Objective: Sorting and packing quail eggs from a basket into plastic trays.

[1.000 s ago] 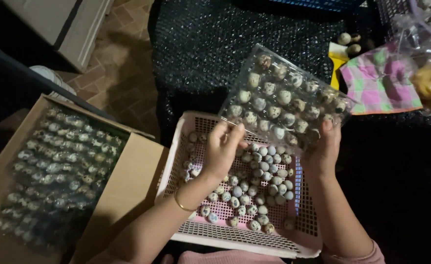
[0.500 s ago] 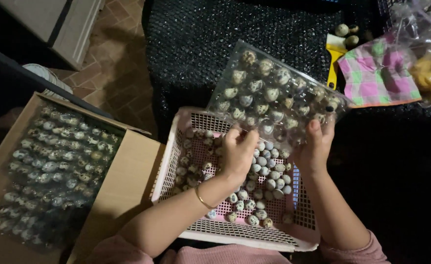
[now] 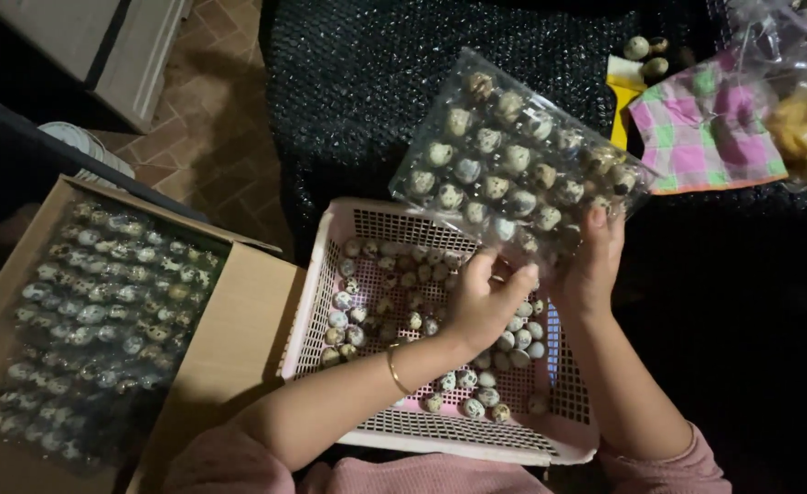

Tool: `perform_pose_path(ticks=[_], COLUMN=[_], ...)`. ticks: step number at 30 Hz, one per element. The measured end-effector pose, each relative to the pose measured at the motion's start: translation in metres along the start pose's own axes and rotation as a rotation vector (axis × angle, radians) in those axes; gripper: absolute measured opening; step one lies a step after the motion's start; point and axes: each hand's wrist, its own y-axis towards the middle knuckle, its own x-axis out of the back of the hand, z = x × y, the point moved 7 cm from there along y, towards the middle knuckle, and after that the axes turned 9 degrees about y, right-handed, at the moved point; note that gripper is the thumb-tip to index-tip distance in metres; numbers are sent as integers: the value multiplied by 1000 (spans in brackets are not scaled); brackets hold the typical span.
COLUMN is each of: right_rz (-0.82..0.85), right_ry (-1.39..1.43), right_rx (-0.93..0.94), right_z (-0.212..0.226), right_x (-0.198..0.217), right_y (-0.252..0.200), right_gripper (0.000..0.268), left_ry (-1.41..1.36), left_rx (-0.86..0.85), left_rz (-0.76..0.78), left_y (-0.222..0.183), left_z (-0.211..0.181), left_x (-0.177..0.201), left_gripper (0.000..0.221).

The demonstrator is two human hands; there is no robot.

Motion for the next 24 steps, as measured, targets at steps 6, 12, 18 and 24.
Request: perform_pose_path(ticks=[6,12,18,24], right_rz=[5,26,-9,-89], right_ry=[-63,-114,-20,78], right_rx=[47,84,7,-219], right_z=[5,14,4,-11], right_x=[-3,-11,10,55], right_y=[-6,-8,3,20], right_gripper=[80,74,69,75], left_ry=[47,42,-22,-211], left_rx=[147,186,150,289], left_rz=[-121,-143,226,483], left_y=[0,0,-5,12], left_z=[0,13,-36,-101], left_x=[-6,-8,14,90], left_gripper=[11,15,10,32])
